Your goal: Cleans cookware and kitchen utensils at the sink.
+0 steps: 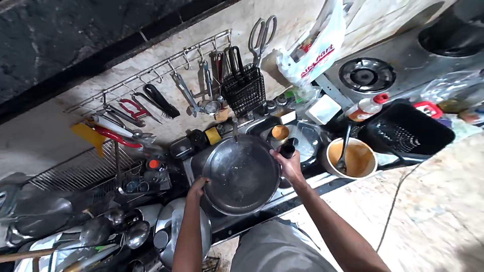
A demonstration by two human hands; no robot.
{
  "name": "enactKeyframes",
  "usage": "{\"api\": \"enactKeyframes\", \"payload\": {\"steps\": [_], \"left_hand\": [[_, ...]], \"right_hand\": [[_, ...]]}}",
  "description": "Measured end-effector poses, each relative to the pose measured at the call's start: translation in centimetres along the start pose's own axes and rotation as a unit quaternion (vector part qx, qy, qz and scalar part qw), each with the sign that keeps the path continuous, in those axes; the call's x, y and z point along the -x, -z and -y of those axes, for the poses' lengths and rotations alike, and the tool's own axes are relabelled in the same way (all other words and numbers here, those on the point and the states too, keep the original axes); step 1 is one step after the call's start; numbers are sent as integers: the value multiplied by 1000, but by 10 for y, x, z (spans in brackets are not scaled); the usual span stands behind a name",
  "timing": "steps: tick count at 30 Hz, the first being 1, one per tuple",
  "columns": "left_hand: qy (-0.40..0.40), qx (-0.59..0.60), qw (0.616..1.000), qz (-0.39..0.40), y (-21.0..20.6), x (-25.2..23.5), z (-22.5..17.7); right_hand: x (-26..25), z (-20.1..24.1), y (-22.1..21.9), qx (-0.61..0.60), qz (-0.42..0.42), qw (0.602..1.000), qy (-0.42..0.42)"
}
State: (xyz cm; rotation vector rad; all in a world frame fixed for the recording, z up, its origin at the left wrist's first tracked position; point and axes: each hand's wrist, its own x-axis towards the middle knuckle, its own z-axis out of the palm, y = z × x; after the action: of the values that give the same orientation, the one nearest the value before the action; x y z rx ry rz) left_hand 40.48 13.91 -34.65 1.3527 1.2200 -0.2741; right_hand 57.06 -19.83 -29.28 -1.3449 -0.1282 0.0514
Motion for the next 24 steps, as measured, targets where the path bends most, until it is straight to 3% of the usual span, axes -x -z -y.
{"api": "enactKeyframes", "payload": {"steps": [5,13,18,22,24], "left_hand": [[-97,-87,991,24,-35,-25,-4],[-325,-182,928,30,-102,-71,23],[-335,-176,924,46,-146,-69,46],[-263,-160,949,73,-160,-37,41],[-337,-110,932,74,-153,-2,43]], "right_hand": [[20,37,-7,113,-31,989,87],[40,101,-41,319,-3,936,149],[55,118,-78,432,72,871,223],[67,117,-111,476,144,817,291],[72,116,-126,495,162,796,307]]}}
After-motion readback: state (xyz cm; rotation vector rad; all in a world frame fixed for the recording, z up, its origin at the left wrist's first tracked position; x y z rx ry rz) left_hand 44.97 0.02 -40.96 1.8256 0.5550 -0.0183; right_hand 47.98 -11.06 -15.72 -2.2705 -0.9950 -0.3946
